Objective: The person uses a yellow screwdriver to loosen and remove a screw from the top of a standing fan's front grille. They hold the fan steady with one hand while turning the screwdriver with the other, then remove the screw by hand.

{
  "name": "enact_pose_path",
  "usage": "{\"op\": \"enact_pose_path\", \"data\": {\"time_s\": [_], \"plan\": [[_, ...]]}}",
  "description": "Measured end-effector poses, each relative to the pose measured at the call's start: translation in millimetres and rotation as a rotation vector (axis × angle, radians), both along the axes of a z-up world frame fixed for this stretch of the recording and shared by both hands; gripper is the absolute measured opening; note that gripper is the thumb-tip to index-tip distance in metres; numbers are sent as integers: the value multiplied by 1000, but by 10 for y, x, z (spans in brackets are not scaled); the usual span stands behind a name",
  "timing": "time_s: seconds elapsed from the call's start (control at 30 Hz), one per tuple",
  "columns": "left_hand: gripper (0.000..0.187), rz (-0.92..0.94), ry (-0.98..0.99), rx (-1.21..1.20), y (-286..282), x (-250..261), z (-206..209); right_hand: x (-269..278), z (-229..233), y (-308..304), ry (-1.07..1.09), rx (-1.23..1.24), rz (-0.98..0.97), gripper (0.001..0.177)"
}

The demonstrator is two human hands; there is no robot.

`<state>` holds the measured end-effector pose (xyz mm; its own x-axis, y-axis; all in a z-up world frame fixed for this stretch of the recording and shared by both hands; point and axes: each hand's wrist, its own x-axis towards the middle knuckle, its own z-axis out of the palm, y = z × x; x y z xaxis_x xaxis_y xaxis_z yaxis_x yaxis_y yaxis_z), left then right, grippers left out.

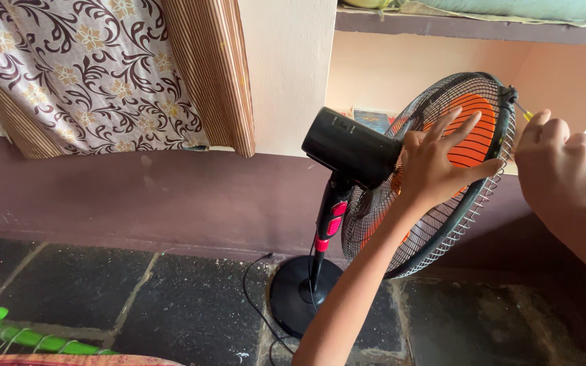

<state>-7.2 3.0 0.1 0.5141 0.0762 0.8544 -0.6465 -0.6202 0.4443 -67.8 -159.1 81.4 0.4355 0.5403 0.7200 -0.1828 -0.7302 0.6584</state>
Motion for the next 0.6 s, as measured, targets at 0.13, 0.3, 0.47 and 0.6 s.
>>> {"op": "enact_pose_path", "data": {"time_s": [0.13,0.3,0.47,0.6], "plan": [[93,-12,4,-2,-18,21,-19,85,-8,11,-62,-163,-81,46],[103,-45,61,10,-34,85,10,257,-18,19,-68,-260,-107,40],[101,-10,55,48,-81,93,-9,325,110,-218,-192,-540,-29,36],[95,-28,-48,40,-53,56,-62,244,163,-235,-336,-812,-142,32]]}}
